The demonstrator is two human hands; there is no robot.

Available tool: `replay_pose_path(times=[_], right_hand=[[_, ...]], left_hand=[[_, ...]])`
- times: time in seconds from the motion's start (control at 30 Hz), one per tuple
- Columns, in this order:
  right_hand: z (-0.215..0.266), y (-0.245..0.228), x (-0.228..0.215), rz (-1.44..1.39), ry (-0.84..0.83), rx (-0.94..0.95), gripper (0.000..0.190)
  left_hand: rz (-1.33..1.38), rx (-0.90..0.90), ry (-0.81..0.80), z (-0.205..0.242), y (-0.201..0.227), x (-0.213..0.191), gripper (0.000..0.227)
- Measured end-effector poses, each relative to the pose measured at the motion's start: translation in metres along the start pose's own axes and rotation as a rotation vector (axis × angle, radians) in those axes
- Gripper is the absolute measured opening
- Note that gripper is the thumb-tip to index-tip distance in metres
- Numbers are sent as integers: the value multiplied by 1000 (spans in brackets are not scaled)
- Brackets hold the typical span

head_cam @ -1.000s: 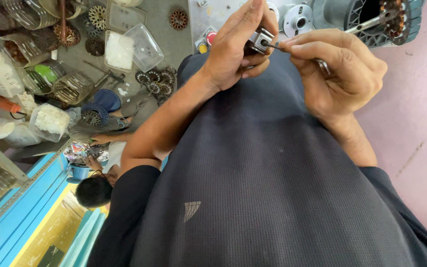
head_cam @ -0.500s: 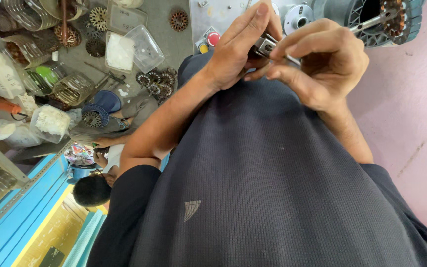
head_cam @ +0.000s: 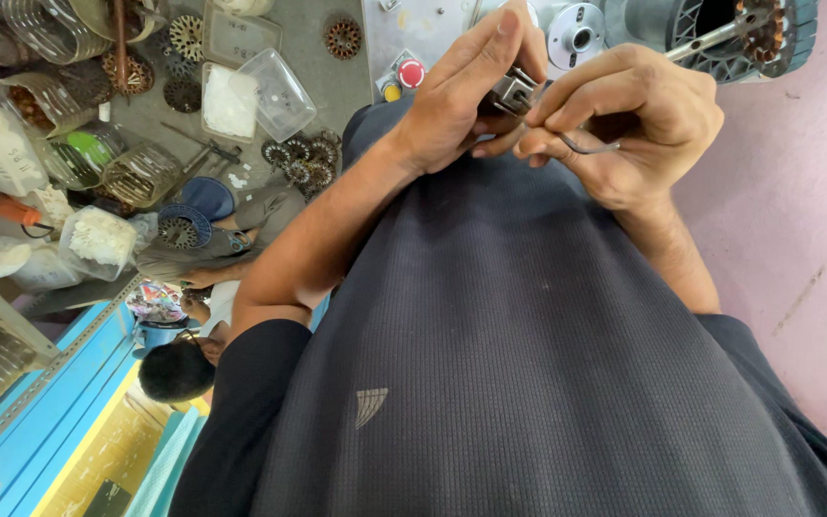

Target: The person assembles small electrical components using a machine and hand tools. They place a cylindrical part into the machine, then use pliers and a hex key to adjust and tighten parts on a motor stator and a small cylindrical housing. The person repeatedly handles the components, aligns them, and secures them with tools.

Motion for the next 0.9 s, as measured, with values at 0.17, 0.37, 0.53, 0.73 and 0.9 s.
replay_pose_path(times=[0.17, 0.37, 0.53, 0.73, 0.9], right_hand=[[8, -11, 1, 179, 74, -144, 34], [19, 5, -5, -80, 164, -161, 29], [23, -5, -30, -44, 254, -172, 14], [13, -20, -17, 426, -18, -130, 28], [14, -17, 6, 458, -50, -100, 32]], left_hand=[[-9, 27, 3, -1, -2, -2, 47], [130, 12, -26, 0, 3, 1, 49], [278, 52, -58, -1, 13, -2, 48], [279, 116, -47, -4, 11, -7, 48], [218, 162, 11, -4, 9, -10, 48]])
Point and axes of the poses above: each hand's wrist, its own z-axis away from the middle knuckle, its own x-axis out of the palm, y = z × x, the point moved 8 cm from there along -z, towards the middle knuckle, and after that the axes turned 10 degrees about y, right-handed, at the moved point
